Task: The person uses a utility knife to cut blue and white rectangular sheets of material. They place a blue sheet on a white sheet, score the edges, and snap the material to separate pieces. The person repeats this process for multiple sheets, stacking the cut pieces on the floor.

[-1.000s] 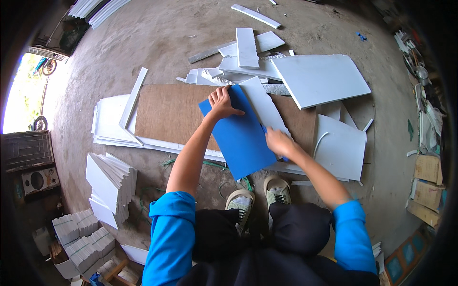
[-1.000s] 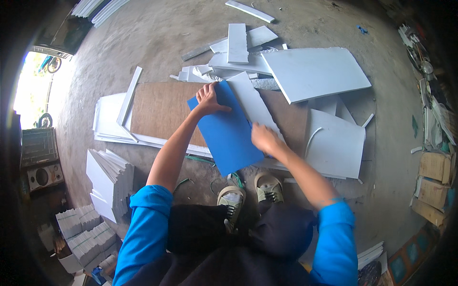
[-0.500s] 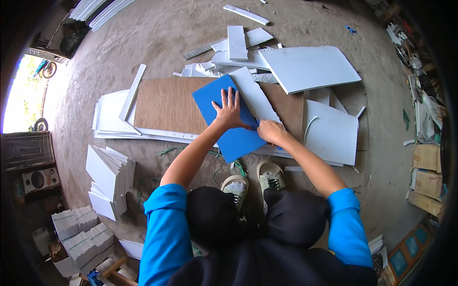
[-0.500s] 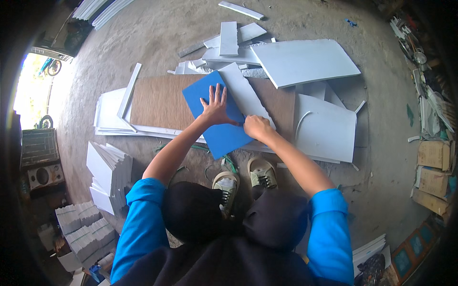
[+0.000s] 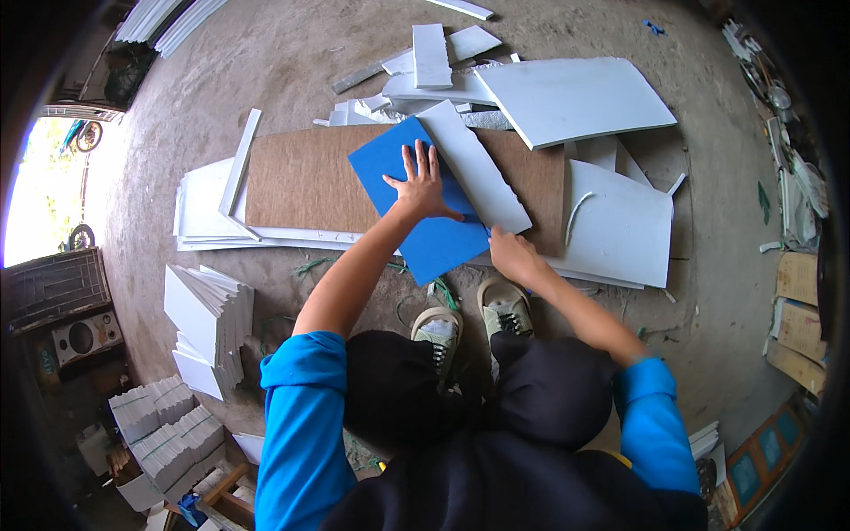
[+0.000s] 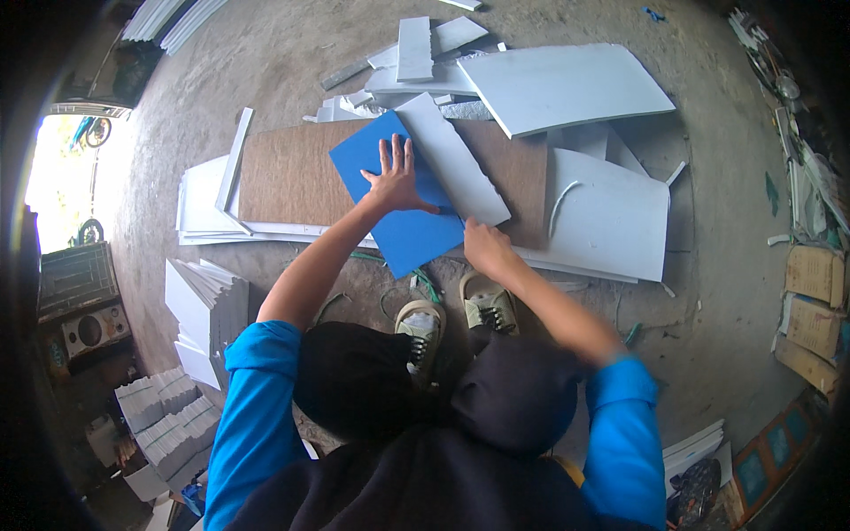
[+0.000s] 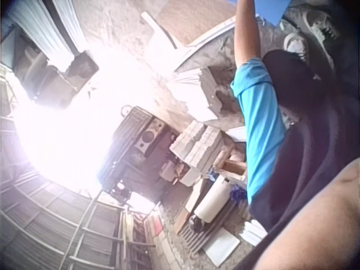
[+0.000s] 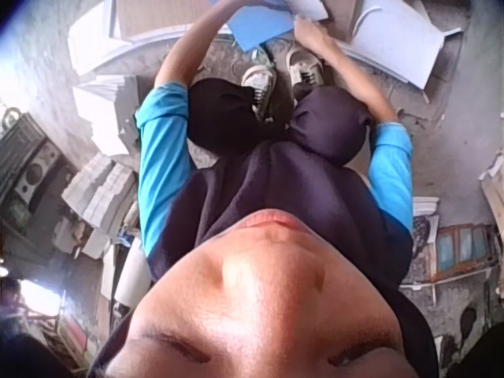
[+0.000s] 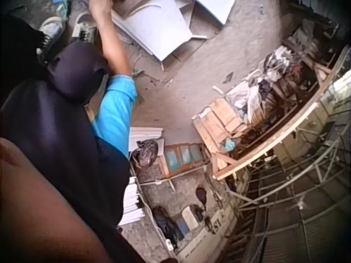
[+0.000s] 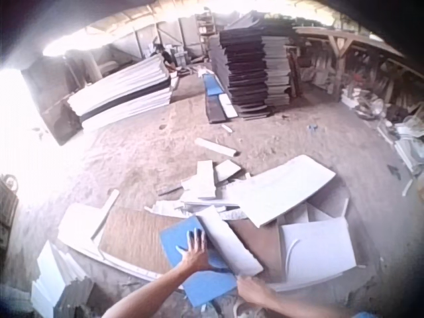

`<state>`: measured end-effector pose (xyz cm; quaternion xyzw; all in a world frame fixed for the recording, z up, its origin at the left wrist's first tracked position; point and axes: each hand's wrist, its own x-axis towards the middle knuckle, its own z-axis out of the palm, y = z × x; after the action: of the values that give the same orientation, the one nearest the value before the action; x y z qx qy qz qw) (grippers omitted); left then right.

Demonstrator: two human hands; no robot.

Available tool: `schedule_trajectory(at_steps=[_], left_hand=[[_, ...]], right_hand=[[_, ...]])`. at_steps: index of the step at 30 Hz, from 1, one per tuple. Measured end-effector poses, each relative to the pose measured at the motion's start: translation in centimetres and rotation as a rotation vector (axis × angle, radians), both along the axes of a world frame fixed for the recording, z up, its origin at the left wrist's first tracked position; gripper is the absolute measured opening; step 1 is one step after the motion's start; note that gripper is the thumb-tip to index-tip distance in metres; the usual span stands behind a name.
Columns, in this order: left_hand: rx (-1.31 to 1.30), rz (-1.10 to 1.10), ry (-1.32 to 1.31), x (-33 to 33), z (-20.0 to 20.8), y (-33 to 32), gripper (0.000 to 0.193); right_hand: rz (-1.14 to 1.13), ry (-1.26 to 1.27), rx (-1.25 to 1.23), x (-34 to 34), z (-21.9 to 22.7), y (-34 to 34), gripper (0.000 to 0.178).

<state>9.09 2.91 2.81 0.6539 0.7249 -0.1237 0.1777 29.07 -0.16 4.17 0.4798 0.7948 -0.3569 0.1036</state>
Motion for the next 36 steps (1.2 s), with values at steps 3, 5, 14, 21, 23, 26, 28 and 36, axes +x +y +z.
schedule_trajectory(at_steps=[3,5,14,21,23,26,28,36], left_hand=[[-0.007,0.006,-0.003,0.1,0.0,0.0,0.142],[-0.009,0.015,-0.014,-0.1,0.1,0.1,0.142],[-0.056,0.051,-0.005,0.3,1.1,-0.2,0.139],[-0.019,0.054,-0.033,0.2,0.9,-0.5,0.138],[0.003,0.043,-0.023,-0.1,0.6,-0.5,0.138],[0.057,0.019,-0.028,-0.4,0.2,-0.5,0.142],[0.150,0.031,-0.068,-0.8,-1.5,-1.0,0.144],[0.085,0.137,-0.144,-1.5,-1.9,-1.0,0.150]], right_hand=[[0.044,-0.008,0.080,1.7,-0.8,-1.9,0.021],[0.034,0.001,0.127,1.8,-1.4,-2.5,0.019],[0.042,0.038,0.308,3.1,-2.9,-4.5,0.016],[0.039,0.005,0.330,3.6,-3.1,-5.3,0.015],[0.036,0.003,0.308,3.5,-2.8,-5.2,0.015],[0.048,-0.023,0.226,3.4,-2.3,-4.6,0.018],[0.090,-0.068,0.158,3.4,-1.2,-3.3,0.021],[0.076,0.192,0.388,-6.4,4.0,10.0,0.025]])
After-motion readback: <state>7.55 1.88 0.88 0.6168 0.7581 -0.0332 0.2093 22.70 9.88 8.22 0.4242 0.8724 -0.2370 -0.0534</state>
